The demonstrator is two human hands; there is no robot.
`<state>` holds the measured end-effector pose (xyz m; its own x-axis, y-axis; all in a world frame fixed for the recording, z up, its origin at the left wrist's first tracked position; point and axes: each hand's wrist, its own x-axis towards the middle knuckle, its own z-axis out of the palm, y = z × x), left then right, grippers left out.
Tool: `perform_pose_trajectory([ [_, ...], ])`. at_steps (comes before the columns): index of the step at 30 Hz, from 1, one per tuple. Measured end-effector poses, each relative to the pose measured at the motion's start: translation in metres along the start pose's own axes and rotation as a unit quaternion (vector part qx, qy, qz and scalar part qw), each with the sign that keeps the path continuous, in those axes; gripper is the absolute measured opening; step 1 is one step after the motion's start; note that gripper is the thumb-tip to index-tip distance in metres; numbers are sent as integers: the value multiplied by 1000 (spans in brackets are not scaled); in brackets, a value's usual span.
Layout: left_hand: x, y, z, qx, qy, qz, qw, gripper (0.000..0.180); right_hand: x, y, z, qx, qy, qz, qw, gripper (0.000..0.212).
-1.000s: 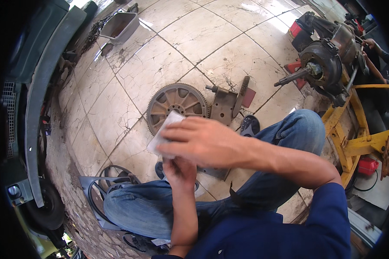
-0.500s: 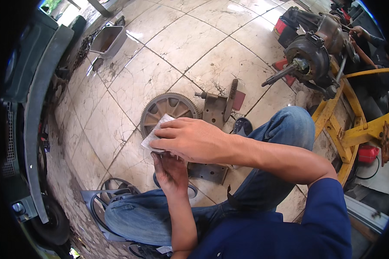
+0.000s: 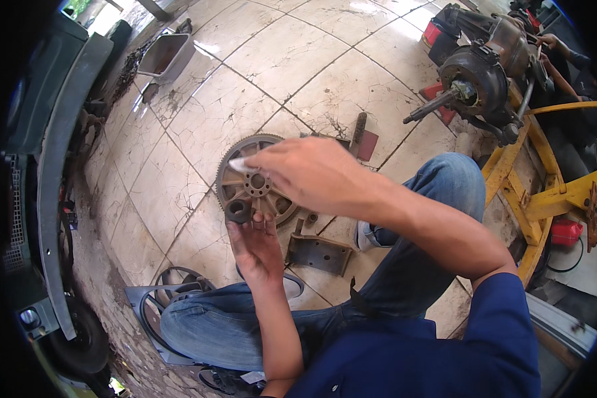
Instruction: The person sits on the floor and wipes a small metal gear with a white cloth. The person then places the gear onto a larger circular metal part on the floor and continues to wipe the larger part with the cloth.
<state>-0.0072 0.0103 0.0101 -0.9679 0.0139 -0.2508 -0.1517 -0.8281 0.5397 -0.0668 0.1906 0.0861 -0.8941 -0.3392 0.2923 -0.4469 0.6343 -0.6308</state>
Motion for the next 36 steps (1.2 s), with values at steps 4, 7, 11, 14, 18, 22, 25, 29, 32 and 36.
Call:
perform_pose_trajectory([
  [4,8,-10,-20,18,11,-10,1000,44,10,3,-22,-14,2,10,1000,28],
  [7,20,-31,-35,178,31,4,984,44,21,11,-32,-47,-89,-10,995,28],
  [11,23,-61,-76,362,13,-76,929,44,44,32,-37,-37,-188,-17,981,29],
  [14,20,-99,-108,573,-70,-65,814,50,39,45,-31,-90,-152,-58,983,27],
  [18,-4,-117,-133,729,-175,-108,653,52,30,46,-22,-47,-155,-80,984,26],
  [22,-11,-130,-131,778,-188,-159,579,48,30,47,-29,-88,-181,-41,979,26],
  [25,-6,-137,-138,814,-265,-120,504,49,29,53,-35,-76,-157,-30,984,26],
  [29,3,-145,-151,841,-269,-23,469,51,31,57,-37,-52,-145,-37,987,26],
  [32,13,-138,-158,839,-222,-3,498,57,29,61,-37,-52,-155,-20,986,25],
  [36,19,-114,-199,816,-28,-37,576,64,31,53,-32,-46,-179,-7,983,25],
])
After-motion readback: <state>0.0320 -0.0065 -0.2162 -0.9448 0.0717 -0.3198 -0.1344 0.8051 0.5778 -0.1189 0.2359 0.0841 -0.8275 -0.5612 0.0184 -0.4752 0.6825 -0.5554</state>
